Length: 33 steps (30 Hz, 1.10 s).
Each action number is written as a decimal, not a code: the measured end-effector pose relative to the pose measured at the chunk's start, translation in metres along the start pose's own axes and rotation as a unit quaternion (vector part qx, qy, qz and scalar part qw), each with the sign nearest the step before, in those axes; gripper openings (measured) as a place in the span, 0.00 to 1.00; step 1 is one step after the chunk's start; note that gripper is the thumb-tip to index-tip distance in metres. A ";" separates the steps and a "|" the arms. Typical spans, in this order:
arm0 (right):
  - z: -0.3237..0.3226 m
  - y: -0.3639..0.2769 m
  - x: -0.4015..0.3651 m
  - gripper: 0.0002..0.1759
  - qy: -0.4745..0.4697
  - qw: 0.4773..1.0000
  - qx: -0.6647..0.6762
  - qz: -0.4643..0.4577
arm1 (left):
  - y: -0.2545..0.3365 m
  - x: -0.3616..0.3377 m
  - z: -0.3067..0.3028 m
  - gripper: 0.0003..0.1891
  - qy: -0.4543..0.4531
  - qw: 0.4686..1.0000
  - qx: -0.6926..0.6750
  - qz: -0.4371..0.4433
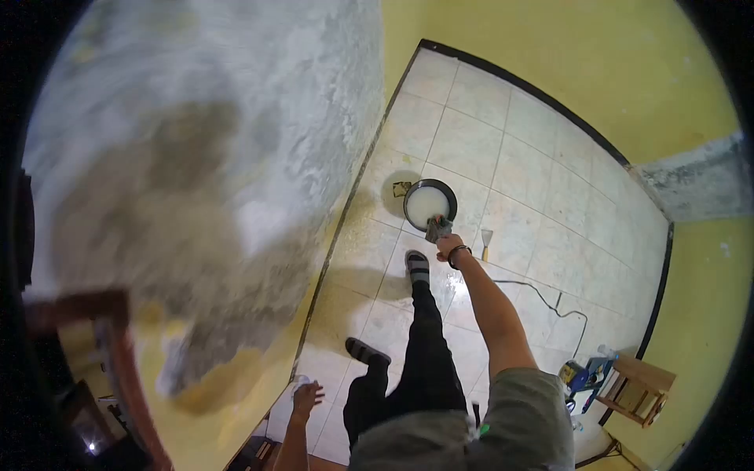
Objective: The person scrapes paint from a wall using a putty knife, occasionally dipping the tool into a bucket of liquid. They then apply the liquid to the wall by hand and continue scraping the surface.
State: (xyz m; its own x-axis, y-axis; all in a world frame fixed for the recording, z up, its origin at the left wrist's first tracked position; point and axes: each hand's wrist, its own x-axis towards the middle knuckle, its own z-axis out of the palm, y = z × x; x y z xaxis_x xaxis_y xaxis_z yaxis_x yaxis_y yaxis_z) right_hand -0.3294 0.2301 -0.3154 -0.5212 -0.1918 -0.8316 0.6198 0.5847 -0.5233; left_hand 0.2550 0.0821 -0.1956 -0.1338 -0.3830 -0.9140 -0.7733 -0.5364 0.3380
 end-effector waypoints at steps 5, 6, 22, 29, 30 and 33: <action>0.013 0.056 0.237 0.15 0.130 0.938 -0.293 -0.130 | 0.024 0.098 0.087 0.17 0.053 0.993 -0.013 -0.108; 0.020 0.052 0.252 0.16 0.192 0.922 -0.302 -0.147 | 0.032 0.120 0.107 0.15 0.039 0.995 -0.009 -0.091; 0.070 0.086 0.343 0.21 0.056 0.869 -0.487 -0.064 | 0.365 0.444 0.444 0.09 -0.066 0.797 0.389 0.458; 0.039 0.055 0.323 0.20 0.164 0.947 -0.273 0.050 | 0.356 0.523 0.494 0.12 -0.114 0.642 0.614 0.446; 0.030 0.056 0.317 0.19 0.171 0.941 -0.292 0.023 | 0.349 0.518 0.495 0.11 -0.125 0.753 0.494 0.416; -0.004 0.030 0.272 0.19 0.140 0.966 -0.215 0.011 | 0.338 0.499 0.474 0.11 -0.142 0.886 0.299 0.326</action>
State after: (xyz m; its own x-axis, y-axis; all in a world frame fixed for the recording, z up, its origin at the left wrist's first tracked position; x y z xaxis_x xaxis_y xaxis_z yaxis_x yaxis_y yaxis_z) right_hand -0.4550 0.1991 -0.5564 -0.6860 0.0102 -0.7276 0.3626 0.8717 -0.3296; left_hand -0.3664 0.0661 -0.6434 -0.7569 -0.2154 -0.6170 -0.6535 0.2558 0.7124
